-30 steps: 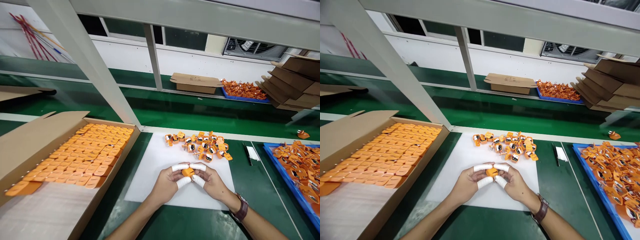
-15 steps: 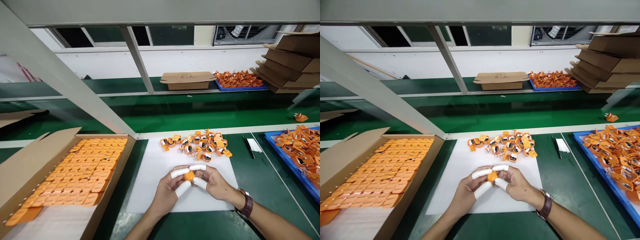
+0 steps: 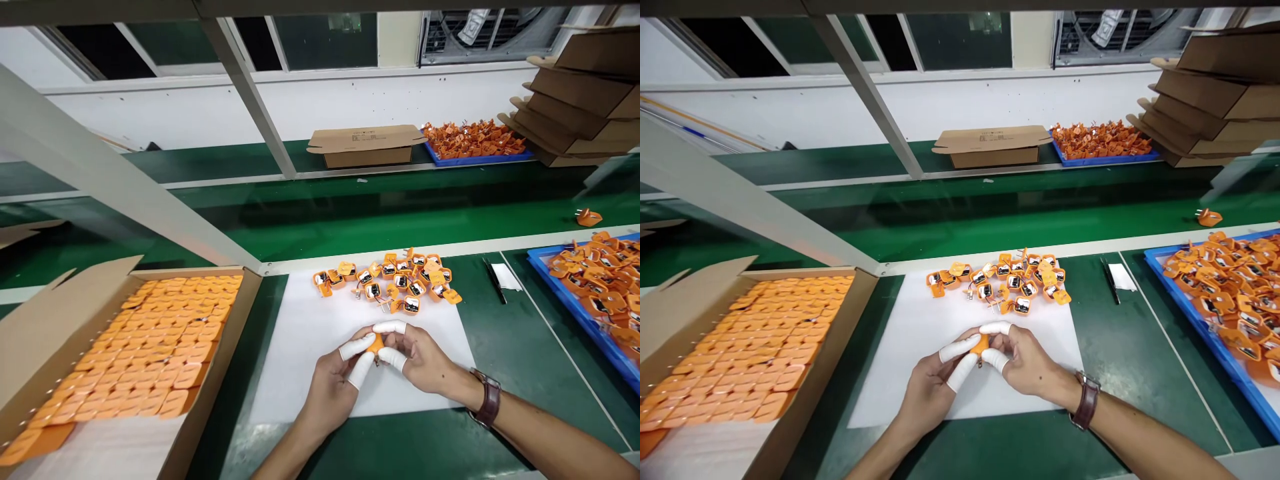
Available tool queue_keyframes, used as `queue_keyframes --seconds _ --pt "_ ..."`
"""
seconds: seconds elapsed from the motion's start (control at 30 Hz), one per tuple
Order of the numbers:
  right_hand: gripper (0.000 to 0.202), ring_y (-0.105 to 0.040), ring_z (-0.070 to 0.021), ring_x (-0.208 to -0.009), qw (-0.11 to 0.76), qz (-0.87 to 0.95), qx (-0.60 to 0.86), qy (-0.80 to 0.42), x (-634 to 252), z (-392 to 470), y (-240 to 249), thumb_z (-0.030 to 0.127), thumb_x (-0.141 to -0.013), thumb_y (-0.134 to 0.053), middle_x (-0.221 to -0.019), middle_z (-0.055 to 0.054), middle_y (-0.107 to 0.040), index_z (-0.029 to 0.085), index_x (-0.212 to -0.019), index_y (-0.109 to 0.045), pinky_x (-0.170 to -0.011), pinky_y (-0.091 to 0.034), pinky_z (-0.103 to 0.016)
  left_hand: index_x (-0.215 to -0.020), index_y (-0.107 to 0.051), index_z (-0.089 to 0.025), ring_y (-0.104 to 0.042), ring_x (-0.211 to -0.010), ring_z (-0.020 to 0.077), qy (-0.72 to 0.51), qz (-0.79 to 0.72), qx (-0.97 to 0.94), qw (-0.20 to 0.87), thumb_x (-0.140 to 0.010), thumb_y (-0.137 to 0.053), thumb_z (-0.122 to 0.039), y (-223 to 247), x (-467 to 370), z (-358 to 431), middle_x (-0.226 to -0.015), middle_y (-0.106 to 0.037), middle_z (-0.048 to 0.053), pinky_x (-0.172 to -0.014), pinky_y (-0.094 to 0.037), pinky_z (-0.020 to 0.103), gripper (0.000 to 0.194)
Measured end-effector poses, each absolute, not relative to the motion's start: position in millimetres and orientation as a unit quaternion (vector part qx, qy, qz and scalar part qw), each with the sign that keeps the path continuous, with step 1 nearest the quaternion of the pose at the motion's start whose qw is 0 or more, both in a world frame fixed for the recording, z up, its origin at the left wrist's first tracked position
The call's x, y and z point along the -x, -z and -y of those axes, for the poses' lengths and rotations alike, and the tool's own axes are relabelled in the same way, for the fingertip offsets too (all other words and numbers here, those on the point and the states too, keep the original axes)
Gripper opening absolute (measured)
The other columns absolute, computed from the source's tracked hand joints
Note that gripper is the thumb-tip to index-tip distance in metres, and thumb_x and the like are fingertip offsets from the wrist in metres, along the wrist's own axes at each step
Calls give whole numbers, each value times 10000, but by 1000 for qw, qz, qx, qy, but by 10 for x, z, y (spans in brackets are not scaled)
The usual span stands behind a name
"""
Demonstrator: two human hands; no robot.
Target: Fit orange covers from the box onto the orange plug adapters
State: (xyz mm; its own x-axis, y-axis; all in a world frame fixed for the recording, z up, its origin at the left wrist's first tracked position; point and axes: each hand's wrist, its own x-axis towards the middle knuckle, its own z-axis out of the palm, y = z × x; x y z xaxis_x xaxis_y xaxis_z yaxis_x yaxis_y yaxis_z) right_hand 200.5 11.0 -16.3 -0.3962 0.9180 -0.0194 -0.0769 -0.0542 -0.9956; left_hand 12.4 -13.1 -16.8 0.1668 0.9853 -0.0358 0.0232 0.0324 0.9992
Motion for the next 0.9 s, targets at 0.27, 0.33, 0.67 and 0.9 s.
queue_keyframes --seconds 0.27,0.33,0.67,0.9 --pt "455 -648 -131 -705 406 511 352 -671 -2038 -139 220 409 -872 -741 -877 -10 -701 210 -1258 -604 -728 -558 -310 -1185 -734 -223 -642 -1241 302 -419 -457 -560 550 -932 -639 -407 83 -73 90 -1306 -701 107 -1105 -503 452 328" --pt "477 -653 -116 -682 417 493 342 -683 -2051 -141 222 435 -852 -760 -968 -28 -713 219 -1247 -602 -711 -562 -298 -1302 -661 -220 -663 -1197 295 -411 -447 -573 550 -932 -646 -366 66 -43 106 -1370 -654 126 -1054 -548 430 398" --pt "480 -644 -139 -752 387 525 393 -649 -2062 -100 246 438 -867 -742 -949 -36 -699 196 -1255 -595 -760 -553 -323 -1400 -504 -304 -701 -892 169 -446 -440 -722 293 -880 -724 -177 218 -105 117 -1229 -626 78 -754 -630 293 579" --pt "365 -666 -152 -739 391 516 358 -673 -2060 -136 240 471 -911 -682 -822 -2 -683 211 -1163 -637 -764 -564 -331 -1441 -464 -242 -676 -1130 235 -418 -419 -756 279 -927 -607 -112 176 -57 118 -1330 -607 127 -932 -614 368 549"
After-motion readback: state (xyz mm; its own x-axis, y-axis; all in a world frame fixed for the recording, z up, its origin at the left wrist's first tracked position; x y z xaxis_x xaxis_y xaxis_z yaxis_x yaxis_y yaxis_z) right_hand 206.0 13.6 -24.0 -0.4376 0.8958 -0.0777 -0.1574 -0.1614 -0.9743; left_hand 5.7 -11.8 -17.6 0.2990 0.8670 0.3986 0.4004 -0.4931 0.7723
